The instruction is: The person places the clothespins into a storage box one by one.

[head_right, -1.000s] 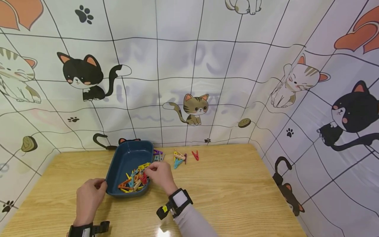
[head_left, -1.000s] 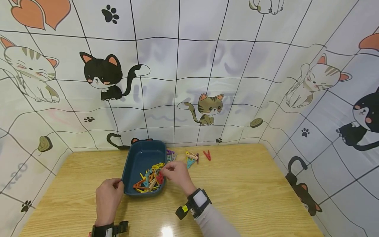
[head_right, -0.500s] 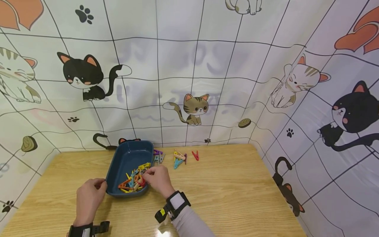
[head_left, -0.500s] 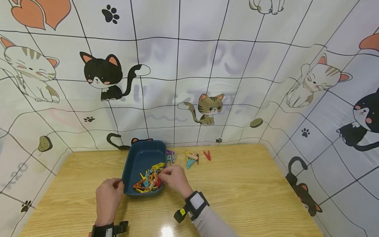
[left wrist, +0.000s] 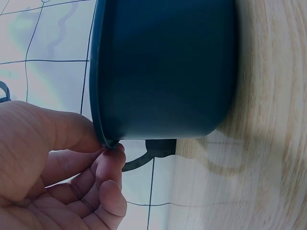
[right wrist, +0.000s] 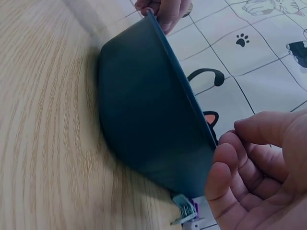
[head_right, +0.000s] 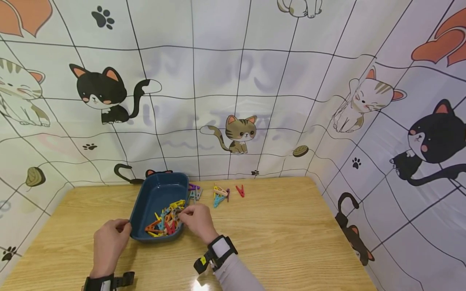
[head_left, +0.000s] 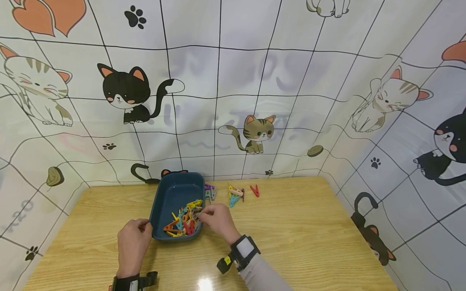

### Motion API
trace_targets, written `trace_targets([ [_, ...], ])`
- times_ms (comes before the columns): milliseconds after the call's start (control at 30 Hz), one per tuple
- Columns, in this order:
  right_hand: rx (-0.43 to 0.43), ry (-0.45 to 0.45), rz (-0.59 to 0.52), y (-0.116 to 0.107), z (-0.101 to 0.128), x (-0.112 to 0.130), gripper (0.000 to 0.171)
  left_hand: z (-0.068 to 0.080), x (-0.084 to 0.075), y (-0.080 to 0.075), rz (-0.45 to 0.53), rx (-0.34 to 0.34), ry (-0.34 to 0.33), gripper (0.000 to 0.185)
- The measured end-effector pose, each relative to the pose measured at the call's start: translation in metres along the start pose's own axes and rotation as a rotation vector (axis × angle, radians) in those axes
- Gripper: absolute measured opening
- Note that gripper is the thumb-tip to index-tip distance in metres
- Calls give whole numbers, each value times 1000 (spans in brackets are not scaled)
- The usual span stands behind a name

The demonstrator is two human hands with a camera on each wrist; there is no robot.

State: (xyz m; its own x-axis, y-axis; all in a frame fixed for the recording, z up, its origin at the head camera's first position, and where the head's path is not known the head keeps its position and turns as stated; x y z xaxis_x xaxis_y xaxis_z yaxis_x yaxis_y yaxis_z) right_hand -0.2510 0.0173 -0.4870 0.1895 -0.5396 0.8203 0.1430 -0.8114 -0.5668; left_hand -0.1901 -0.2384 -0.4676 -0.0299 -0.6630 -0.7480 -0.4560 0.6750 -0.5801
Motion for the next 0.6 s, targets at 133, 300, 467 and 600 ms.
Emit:
trace_targets([
  [133, -15, 18, 8, -5, -1, -10, 14, 0, 0, 0, 1, -2, 1, 16],
  [300, -41, 51, -7, -17, -2, -26, 14, -1, 1, 0, 0, -1, -3, 15],
  [467, -75, 66, 6, -31, -4, -40, 13, -1, 1, 1, -3, 1, -4, 16],
  [600, -93, 97, 35, -41, -7, -54, 13, 0, 1, 1, -1, 2, -5, 16],
])
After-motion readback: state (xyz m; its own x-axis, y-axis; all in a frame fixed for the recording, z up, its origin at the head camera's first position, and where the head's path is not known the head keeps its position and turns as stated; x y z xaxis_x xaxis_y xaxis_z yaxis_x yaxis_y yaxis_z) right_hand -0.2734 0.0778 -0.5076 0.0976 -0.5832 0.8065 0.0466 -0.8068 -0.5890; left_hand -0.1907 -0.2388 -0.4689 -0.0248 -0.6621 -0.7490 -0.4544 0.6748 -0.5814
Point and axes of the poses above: each hand's wrist, its own z-axis away from the middle knuckle, its own y-axis out of the palm, x = y × z, the point moved 8 cm from there along -z, towards the middle knuckle, and after that the axes turned 9 degrees about z, right-handed, at the moved point
